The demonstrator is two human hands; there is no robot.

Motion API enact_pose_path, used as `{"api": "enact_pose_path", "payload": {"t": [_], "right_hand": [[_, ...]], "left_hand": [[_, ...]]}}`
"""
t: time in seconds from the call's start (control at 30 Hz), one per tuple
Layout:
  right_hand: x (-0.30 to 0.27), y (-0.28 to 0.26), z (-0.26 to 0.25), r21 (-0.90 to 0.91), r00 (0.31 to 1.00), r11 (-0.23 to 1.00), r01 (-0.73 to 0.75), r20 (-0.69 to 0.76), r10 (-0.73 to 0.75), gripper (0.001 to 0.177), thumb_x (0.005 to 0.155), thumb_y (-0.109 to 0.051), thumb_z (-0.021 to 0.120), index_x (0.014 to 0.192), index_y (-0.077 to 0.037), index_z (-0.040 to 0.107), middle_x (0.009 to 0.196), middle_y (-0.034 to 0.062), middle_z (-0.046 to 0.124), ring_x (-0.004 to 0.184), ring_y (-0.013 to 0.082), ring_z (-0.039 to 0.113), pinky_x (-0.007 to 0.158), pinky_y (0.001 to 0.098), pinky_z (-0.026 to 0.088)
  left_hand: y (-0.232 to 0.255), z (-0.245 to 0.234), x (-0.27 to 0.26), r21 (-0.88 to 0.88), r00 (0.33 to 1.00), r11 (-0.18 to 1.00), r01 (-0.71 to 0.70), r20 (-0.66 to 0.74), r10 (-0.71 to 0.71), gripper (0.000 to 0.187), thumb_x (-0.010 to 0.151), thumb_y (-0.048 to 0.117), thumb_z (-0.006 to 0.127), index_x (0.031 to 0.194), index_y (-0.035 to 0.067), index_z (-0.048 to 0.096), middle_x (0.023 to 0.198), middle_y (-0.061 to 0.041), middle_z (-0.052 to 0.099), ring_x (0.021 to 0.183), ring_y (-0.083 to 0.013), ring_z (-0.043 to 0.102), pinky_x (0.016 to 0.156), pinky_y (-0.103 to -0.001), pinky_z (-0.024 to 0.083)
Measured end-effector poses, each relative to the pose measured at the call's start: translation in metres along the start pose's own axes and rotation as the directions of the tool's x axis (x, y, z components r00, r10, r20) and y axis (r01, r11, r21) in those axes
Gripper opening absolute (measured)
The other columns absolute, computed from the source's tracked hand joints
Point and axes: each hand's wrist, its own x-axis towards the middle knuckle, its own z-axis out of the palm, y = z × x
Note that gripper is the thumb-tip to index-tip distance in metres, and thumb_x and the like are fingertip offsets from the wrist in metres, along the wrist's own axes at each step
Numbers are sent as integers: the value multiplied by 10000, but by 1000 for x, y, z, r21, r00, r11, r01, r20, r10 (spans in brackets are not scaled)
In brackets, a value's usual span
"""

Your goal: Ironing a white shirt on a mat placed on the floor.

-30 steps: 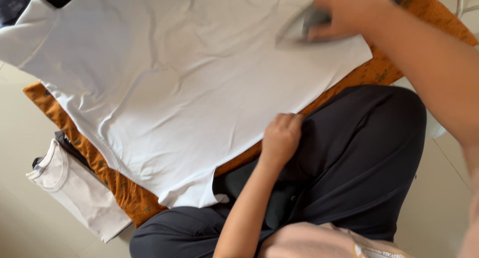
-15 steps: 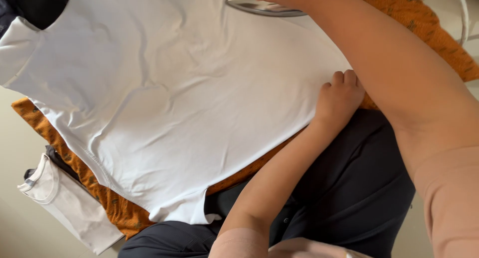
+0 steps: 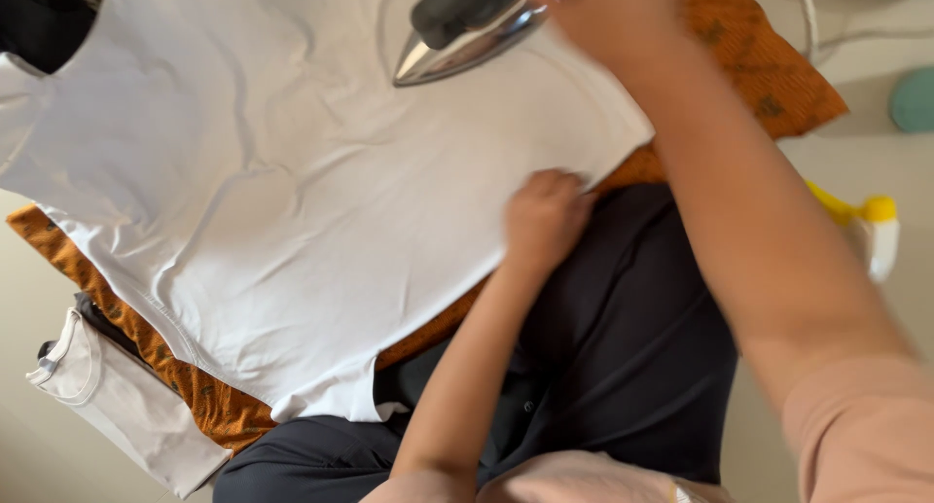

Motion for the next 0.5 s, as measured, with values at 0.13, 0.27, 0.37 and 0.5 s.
{"api": "enact_pose_path", "payload": {"t": [0.13, 0.27, 0.37, 0.5], "right_hand": [[-86, 39, -28, -280, 740, 805, -523, 321, 591, 246, 873, -285, 838, 998, -81, 782, 855, 132, 774, 717, 289, 719, 629, 432, 566], [-134, 66, 11, -314, 696, 868, -386, 518, 497, 434, 604, -320, 1007, 928, -106, 811, 914, 130, 740, 782, 293, 662, 651, 434, 548], [-122, 38, -1, 94, 402, 453, -886, 643, 652, 303, 754, -62, 850, 991, -66, 661, 806, 130, 742, 593, 199, 725, 546, 352, 590], [-120, 50, -1, 222, 427, 375, -900, 624, 655, 160, 850, -72, 799, 916, -6, 668, 760, 134, 729, 587, 186, 708, 510, 319, 557]], "left_hand": [[-4, -38, -38, 182, 995, 979, 96, -46, -89, 335, 758, 148, 840, 1060, 72, 716, 1024, -82, 670, 953, -293, 659, 768, -408, 552], [-4, -39, -49, 270, 1000, 963, 14, -10, -11, 320, 845, 94, 770, 1163, 101, 740, 1027, -36, 641, 908, -232, 646, 738, -381, 553], [-1, -35, -43, 306, 998, 952, 26, 53, -44, 269, 912, 89, 729, 1180, 110, 742, 996, -36, 646, 880, -220, 645, 689, -360, 548], [-8, -32, -40, 337, 996, 941, 20, 71, -46, 264, 894, 92, 704, 1148, 141, 755, 973, -29, 655, 895, -219, 656, 682, -353, 554]]}}
